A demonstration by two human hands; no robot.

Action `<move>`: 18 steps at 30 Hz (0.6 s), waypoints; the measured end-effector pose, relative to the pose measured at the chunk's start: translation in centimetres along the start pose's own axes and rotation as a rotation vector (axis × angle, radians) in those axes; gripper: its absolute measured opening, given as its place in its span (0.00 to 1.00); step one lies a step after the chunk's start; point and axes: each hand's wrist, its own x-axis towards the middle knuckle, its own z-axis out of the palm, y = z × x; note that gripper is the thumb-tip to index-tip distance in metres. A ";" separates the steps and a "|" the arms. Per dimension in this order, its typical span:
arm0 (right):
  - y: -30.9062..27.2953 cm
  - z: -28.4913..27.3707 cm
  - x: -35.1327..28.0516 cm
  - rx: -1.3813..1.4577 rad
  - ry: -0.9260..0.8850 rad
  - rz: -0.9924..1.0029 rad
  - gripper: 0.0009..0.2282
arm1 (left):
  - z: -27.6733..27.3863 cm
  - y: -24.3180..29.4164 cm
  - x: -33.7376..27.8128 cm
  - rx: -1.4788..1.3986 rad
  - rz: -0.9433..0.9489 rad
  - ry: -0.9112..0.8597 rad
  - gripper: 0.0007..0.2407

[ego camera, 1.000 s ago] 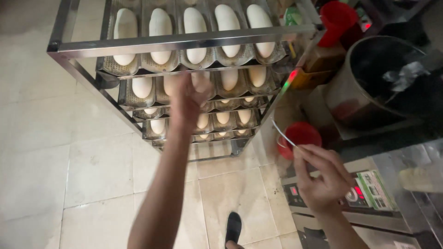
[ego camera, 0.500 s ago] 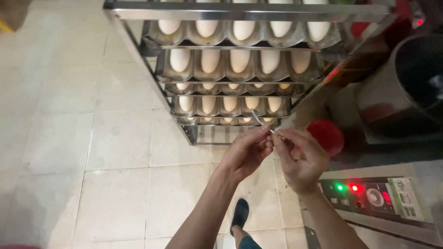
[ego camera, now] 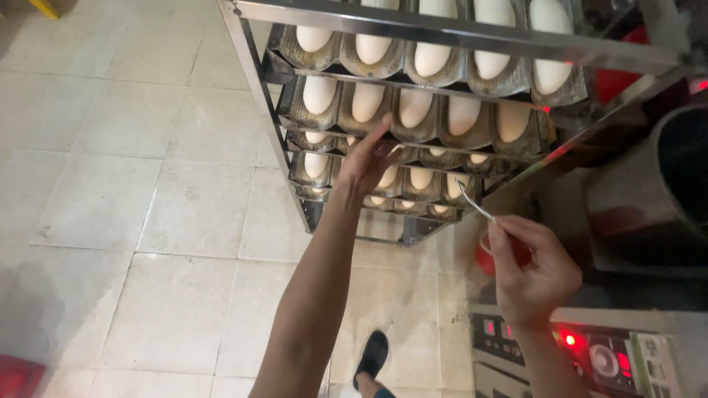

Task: Slicing cucumbers on a cutting board and then scoring multiple loaves of bread dough on a rack using a blade.

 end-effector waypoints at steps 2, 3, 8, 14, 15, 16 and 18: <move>0.6 -0.7 -0.5 -0.076 0.015 0.064 0.03 | 0.1 0.1 1.2 -0.029 -0.069 0.175 0.36; 0.6 -1.0 -0.6 -0.079 0.013 0.065 0.03 | -0.5 -0.6 1.3 -0.032 -0.071 0.174 0.36; -1.2 -2.0 -1.8 -0.127 -0.005 -0.017 0.02 | -3.8 -6.9 -5.0 0.101 0.166 0.133 0.07; -7.5 -0.2 -4.7 -0.096 -0.075 -0.164 0.03 | -5.2 -14.6 -28.4 0.042 -0.019 0.313 0.35; -8.2 0.5 -5.3 -0.099 -0.084 -0.156 0.03 | -5.8 -15.3 -30.9 0.037 -0.028 0.320 0.35; -8.9 1.3 -5.8 -0.120 -0.136 -0.257 0.03 | -6.3 -16.0 -33.5 -0.033 -0.108 0.377 0.33; -10.1 2.0 -6.3 -0.156 -0.192 -0.371 0.04 | -7.3 -17.6 -37.0 -0.114 -0.191 0.415 0.31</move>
